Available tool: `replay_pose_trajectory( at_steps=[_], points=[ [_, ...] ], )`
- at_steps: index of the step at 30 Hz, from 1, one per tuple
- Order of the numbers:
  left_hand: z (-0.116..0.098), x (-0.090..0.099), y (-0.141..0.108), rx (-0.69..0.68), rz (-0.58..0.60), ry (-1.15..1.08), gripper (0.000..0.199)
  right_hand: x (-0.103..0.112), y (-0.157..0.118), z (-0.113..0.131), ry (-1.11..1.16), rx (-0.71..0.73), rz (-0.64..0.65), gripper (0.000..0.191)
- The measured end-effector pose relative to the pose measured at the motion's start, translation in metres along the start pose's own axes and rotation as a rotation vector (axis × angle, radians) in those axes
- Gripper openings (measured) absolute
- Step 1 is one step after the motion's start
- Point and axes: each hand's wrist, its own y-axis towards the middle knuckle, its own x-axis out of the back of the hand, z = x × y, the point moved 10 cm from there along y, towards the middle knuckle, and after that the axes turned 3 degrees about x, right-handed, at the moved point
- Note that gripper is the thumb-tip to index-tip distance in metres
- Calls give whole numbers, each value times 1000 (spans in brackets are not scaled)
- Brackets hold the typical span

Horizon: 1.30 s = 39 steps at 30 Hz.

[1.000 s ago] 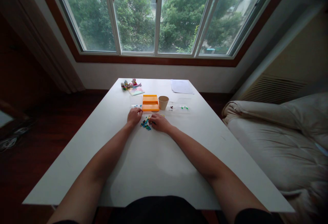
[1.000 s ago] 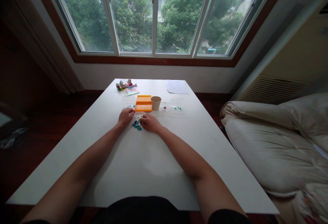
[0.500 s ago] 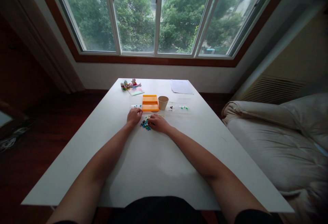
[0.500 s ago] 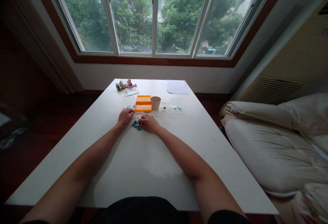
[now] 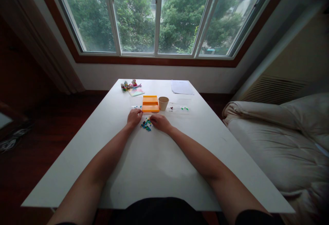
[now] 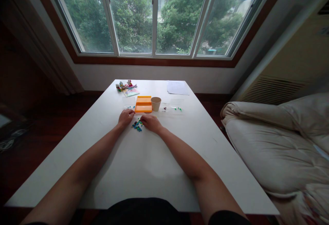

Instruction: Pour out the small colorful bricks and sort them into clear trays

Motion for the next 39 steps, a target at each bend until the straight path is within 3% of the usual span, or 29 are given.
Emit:
replay_pose_trajectory(
  at_steps=[6, 10, 17, 21, 28, 39],
  points=[
    [-2, 1, 0, -24, -10, -24, 22, 16, 0, -14, 143, -97, -144, 12],
    [-3, 1, 0, -7, 11, -12, 22, 23, 1, -36, 298, -237, -249, 13],
    [-2, 1, 0, 7, 26, -24, 21, 47, -8, -96, 873, -580, -560, 22],
    [-1, -1, 0, -9, 21, -9, 22, 62, -10, -111, 1081, -683, -689, 18],
    [1, -4, 0, -9, 16, -2, 22, 75, -2, -117, 1225, -712, -718, 14],
    [-1, -2, -1, -11, 37, -21, 21, 68, 3, -119, 1276, -681, -658, 21]
  ],
)
